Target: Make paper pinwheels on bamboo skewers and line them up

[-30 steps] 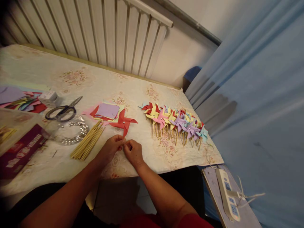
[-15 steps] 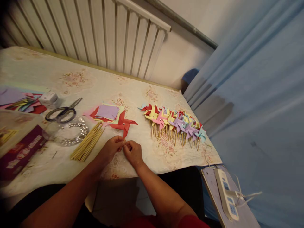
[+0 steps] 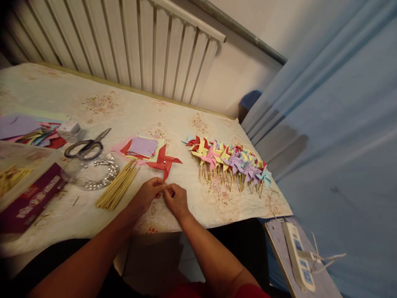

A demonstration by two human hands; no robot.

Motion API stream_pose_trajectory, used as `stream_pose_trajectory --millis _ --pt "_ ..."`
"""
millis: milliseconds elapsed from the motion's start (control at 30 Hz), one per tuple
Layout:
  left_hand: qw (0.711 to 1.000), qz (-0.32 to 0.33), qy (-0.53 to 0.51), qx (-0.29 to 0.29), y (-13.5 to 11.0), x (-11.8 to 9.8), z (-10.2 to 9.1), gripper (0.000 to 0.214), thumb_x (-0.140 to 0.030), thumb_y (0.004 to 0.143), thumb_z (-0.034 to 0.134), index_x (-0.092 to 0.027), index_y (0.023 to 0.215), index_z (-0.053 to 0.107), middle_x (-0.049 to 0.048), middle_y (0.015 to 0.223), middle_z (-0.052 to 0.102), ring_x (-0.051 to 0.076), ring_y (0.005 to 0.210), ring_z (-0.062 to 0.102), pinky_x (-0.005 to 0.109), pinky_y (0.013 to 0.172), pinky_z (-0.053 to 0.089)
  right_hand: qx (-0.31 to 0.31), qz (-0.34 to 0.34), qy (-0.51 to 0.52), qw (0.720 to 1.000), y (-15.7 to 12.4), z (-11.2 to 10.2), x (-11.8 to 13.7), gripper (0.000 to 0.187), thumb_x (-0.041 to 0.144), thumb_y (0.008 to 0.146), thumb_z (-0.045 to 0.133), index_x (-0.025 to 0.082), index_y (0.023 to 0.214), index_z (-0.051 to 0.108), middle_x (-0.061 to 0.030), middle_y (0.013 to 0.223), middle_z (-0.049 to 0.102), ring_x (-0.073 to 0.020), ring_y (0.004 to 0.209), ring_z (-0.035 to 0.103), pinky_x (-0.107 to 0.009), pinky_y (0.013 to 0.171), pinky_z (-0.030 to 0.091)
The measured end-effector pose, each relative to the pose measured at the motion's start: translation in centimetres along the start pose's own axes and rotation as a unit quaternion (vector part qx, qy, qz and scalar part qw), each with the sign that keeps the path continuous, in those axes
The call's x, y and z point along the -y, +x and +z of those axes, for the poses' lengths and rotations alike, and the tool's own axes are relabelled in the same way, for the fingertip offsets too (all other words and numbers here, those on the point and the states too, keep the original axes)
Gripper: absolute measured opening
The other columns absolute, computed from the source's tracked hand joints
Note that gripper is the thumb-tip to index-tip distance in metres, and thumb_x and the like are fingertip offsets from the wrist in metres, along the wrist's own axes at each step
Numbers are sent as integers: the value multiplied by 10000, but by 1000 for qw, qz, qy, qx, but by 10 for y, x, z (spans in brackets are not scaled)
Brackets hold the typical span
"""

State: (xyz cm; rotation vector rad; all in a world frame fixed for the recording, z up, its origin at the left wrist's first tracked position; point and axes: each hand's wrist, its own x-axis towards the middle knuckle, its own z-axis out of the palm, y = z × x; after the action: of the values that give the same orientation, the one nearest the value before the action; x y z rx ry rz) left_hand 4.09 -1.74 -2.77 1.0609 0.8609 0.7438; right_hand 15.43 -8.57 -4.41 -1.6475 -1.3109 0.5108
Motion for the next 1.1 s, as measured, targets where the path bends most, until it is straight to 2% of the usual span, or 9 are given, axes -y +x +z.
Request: stream_pose_trajectory --millis 167,300,367,467,567,667,900,1100 --pt "999 8 41 -8 0 0 1 251 -375 607 673 -174 697 551 -59 569 493 86 484 391 241 506 301 -10 -1 -10 1000 1 0 0 167 264 810 557 202 657 581 44 586 519 -116 562 456 -242 577 363" --pt "981 43 183 -37 -2 -2 -7 220 -396 707 613 -180 739 589 -11 639 569 146 582 500 281 588 379 -37 6 3 999 2 1 -3 168 265 812 556 202 657 580 44 584 512 -116 562 450 -242 568 355" --pt "945 97 301 -81 -2 0 -13 165 -346 767 563 -189 730 590 22 717 610 182 707 561 305 693 414 -43 4 3 999 3 2 -5 154 244 802 553 207 656 579 44 588 518 -118 567 458 -245 577 362" --pt "875 145 445 -123 -2 7 -19 136 -283 829 494 -201 742 559 47 786 597 209 781 569 331 757 420 -50 3 -1 999 5 4 -9 136 216 788 560 214 653 576 44 596 527 -121 577 469 -246 589 373" --pt "815 174 537 -130 -3 15 -19 186 -250 900 405 -201 838 574 82 933 610 228 900 584 333 788 426 -45 0 -14 999 7 5 -11 117 200 785 580 217 668 585 44 614 541 -120 584 474 -247 597 376" --pt "769 190 597 -127 -5 19 -14 228 -247 938 364 -200 895 583 97 984 605 234 941 580 331 784 426 -41 0 -26 999 9 5 -12 109 189 787 599 219 682 595 45 622 553 -120 587 476 -247 607 375" --pt "691 189 685 -133 -8 16 -5 261 -244 967 334 -180 931 585 116 1013 584 244 940 575 337 759 427 -51 10 7 999 8 1 -11 93 183 788 621 212 701 608 32 651 604 -123 614 524 -233 629 400" --pt "663 186 712 -141 -8 15 -2 271 -254 974 335 -170 979 593 123 1051 583 244 941 583 336 742 427 -81 24 35 996 -7 -26 -18 95 153 775 600 200 695 621 26 661 617 -118 616 532 -221 631 412"
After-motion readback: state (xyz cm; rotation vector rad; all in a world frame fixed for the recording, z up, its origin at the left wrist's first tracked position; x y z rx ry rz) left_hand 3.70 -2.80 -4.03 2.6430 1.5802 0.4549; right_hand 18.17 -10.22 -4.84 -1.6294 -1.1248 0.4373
